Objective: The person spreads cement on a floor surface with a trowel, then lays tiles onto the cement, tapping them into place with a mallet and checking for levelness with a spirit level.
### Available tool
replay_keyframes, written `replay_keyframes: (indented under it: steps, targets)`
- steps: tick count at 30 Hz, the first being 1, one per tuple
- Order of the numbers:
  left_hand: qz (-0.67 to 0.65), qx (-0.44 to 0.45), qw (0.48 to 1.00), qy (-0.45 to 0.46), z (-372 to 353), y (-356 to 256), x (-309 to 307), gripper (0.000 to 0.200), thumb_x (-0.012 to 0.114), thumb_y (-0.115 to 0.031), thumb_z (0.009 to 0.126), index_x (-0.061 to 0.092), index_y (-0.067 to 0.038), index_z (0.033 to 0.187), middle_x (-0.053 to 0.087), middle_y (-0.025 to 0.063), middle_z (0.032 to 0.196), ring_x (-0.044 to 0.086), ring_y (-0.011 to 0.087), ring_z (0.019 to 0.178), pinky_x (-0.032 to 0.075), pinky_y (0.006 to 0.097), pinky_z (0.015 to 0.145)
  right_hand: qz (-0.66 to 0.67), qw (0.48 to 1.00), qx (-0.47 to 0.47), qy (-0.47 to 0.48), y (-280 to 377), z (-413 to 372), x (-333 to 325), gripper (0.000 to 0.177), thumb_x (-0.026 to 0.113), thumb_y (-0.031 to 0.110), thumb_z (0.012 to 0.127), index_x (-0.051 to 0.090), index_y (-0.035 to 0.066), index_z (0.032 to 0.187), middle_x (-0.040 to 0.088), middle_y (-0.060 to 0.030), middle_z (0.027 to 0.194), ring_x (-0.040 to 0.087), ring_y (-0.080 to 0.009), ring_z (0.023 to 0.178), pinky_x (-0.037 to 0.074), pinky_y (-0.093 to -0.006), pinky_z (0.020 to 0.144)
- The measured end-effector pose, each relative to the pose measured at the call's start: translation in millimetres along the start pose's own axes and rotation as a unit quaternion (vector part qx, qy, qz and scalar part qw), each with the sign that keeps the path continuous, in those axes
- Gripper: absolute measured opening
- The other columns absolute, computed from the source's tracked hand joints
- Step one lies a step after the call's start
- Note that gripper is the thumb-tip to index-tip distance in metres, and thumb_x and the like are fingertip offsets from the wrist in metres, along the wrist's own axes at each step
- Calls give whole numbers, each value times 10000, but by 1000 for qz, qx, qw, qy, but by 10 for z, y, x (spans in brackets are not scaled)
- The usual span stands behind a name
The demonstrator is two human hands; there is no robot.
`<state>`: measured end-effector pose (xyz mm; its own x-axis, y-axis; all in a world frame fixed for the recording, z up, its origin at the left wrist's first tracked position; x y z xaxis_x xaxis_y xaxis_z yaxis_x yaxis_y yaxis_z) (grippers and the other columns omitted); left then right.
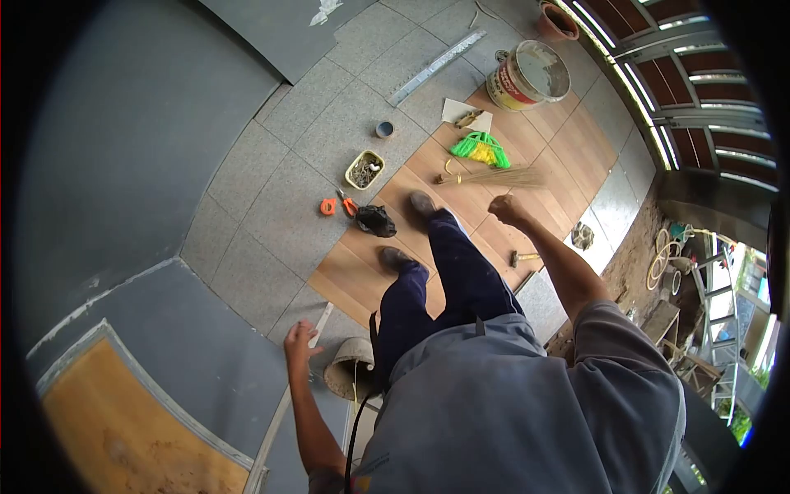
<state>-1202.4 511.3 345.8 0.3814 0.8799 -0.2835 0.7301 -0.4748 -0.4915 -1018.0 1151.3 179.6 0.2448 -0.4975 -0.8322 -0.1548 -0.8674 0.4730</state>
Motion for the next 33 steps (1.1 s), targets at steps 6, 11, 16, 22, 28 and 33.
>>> replay_keyframes:
  steps: [6, 11, 16, 22, 28, 33]
  targets:
    - [-3, -82, 995, -55, 244, -435, 438, 478, 575, -380, 979, 586, 10, 1254, 632, 109, 1124, 634, 226, 1037, 590, 435, 798, 294, 929, 211, 76, -713, 2085, 64, 283, 580, 220, 916, 627, -20, 773, 650, -113, 746, 642, -168, 587, 527, -314, 520]
    - [-47, -289, 956, -21, 347, 609, 1087, 501, 614, -311, 931, 539, -24, 1335, 633, 77, 1039, 660, 210, 948, 604, 392, 656, 702, 641, 291, 114, -2401, 3940, 1803, 256, 613, 242, 911, 672, -7, 903, 667, -108, 766, 652, -203, 602, 541, -318, 536]
    - [-15, -417, 908, -30, 467, 933, 1561, 512, 595, -268, 942, 485, -44, 1389, 613, 139, 1166, 649, 274, 1015, 614, 439, 688, 417, 799, 425, 86, -2494, 5208, 1634, 241, 635, 263, 899, 657, 24, 883, 669, -105, 781, 663, -225, 632, 555, -370, 534]
    - [-12, -458, 887, -61, 754, 892, 1701, 517, 578, -268, 965, 443, -62, 1419, 604, 162, 1189, 639, 302, 1053, 605, 506, 722, 432, 726, 534, -1, -3268, 5925, 2319, 457, 606, 452, 943, 596, -5, 927, 665, -151, 749, 667, -278, 602, 568, -421, 561]
    - [-34, -393, 915, -86, 1511, 610, 1733, 492, 580, -256, 963, 471, -45, 1394, 620, 144, 1174, 641, 269, 1048, 596, 432, 752, 519, 689, 504, -39, -3576, 6252, 2573, 326, 540, 281, 974, 591, -40, 988, 665, -190, 799, 666, -304, 596, 561, -441, 499]
    - [-37, -291, 955, -49, 2399, -52, 2227, 488, 592, -279, 985, 492, -32, 1393, 618, 140, 1210, 637, 231, 1060, 573, 344, 812, 501, 704, 487, -129, -3006, 5985, 1709, 263, 470, 148, 959, 604, -77, 941, 656, -193, 753, 657, -282, 560, 535, -387, 444]
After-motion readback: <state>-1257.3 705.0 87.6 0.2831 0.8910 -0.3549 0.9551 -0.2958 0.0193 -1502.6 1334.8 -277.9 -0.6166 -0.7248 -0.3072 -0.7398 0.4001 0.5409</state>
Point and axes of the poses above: each hand's wrist, its own z-axis towards the middle knuckle, its own x-axis out of the palm, y = z × x, the point moved 6 cm from there along z, towards the middle knuckle
